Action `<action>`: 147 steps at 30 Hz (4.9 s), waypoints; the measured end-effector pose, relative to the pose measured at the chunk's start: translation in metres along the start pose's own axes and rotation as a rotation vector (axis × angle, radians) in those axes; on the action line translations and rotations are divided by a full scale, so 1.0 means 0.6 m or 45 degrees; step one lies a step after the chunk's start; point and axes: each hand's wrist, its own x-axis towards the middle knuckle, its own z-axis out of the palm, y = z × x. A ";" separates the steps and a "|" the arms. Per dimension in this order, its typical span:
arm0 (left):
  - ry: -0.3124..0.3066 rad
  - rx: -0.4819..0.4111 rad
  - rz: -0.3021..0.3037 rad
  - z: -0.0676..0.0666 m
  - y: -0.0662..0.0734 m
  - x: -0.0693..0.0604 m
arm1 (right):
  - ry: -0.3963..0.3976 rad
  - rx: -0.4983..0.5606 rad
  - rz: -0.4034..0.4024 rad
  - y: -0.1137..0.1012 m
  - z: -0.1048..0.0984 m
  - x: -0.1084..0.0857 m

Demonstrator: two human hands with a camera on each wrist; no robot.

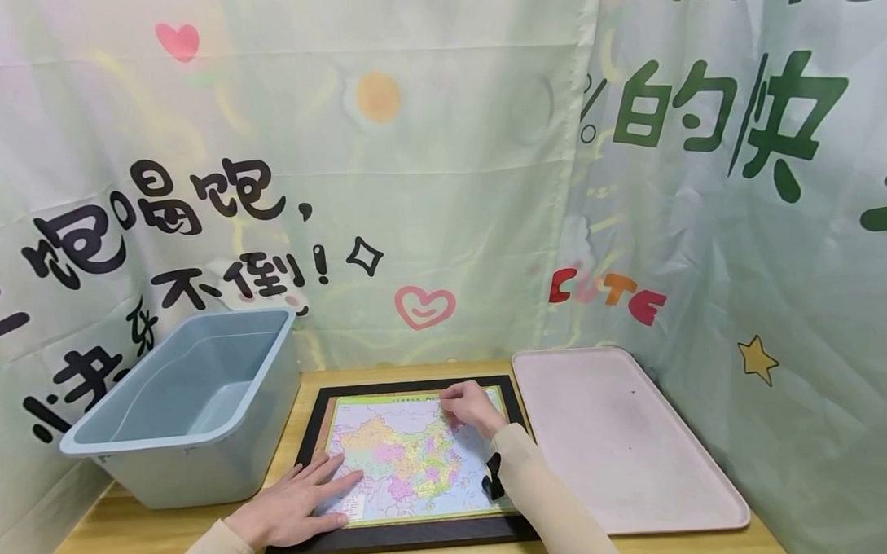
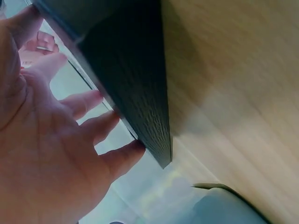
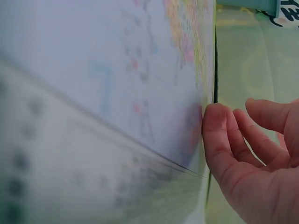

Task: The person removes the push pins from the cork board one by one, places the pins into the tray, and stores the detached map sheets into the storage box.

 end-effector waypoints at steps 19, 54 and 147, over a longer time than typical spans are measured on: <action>-0.015 -0.043 -0.003 0.005 -0.001 -0.001 | -0.101 0.147 -0.013 0.008 0.008 0.036; -0.024 -0.057 -0.008 -0.004 0.002 0.003 | 0.013 0.183 0.145 -0.018 0.027 0.060; 0.100 0.140 0.100 0.023 -0.014 -0.003 | -0.063 -0.194 0.174 -0.016 0.029 0.079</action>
